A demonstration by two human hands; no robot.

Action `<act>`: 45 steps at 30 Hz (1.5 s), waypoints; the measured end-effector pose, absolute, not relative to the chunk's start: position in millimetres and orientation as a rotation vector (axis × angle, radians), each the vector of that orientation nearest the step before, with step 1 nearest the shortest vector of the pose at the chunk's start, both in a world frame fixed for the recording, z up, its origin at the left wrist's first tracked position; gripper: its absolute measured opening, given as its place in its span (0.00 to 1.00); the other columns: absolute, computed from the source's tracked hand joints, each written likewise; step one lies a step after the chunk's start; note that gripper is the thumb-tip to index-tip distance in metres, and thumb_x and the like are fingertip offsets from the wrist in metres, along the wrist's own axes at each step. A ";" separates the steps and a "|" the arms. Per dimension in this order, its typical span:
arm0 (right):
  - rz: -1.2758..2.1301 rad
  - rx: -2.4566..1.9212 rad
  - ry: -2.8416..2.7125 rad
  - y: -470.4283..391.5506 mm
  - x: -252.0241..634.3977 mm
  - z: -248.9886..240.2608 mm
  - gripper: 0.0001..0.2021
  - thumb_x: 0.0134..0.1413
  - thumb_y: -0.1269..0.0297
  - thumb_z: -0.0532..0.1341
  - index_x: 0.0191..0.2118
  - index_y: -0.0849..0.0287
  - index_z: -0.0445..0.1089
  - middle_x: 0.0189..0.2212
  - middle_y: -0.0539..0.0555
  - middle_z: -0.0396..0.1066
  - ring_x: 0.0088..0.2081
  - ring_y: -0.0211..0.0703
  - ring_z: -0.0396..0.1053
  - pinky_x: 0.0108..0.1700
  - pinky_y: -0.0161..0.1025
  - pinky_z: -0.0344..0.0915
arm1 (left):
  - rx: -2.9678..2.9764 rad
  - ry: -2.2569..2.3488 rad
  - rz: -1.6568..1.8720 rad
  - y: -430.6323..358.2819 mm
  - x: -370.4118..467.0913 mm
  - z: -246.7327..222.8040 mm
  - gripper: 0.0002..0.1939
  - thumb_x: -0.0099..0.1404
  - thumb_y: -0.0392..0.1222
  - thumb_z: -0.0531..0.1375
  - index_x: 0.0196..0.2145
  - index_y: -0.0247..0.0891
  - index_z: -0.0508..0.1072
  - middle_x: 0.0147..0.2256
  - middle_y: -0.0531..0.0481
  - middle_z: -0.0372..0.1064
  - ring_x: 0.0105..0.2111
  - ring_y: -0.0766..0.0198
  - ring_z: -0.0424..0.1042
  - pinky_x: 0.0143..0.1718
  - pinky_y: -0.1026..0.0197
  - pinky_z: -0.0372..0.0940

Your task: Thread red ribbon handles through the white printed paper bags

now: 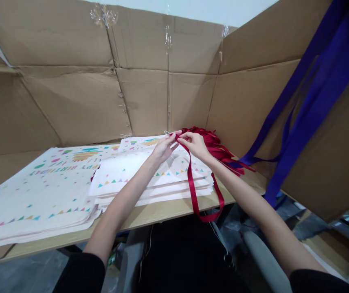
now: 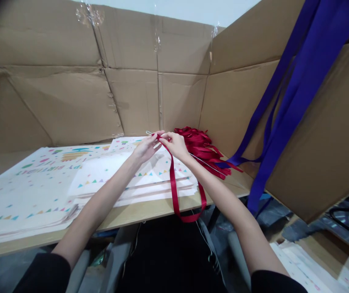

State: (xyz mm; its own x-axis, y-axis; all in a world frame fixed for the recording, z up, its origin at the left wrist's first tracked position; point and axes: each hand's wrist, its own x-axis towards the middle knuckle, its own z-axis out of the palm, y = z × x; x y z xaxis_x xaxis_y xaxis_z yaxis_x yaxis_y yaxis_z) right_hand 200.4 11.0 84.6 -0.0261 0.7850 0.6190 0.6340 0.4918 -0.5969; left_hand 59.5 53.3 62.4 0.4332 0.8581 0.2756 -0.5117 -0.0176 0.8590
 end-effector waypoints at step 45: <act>1.489 -1.329 -1.441 28.2 192.8 66.7 0.13 0.58 0.77 0.58 0.23 0.63 0.62 0.10 0.48 0.59 0.20 0.34 0.70 0.11 0.24 0.40 | 2.985 1.502 0.482 29.6 5.2 7.8 0.19 0.72 0.45 0.48 0.57 0.41 0.66 0.53 0.45 0.69 0.57 0.59 0.64 0.58 0.58 0.56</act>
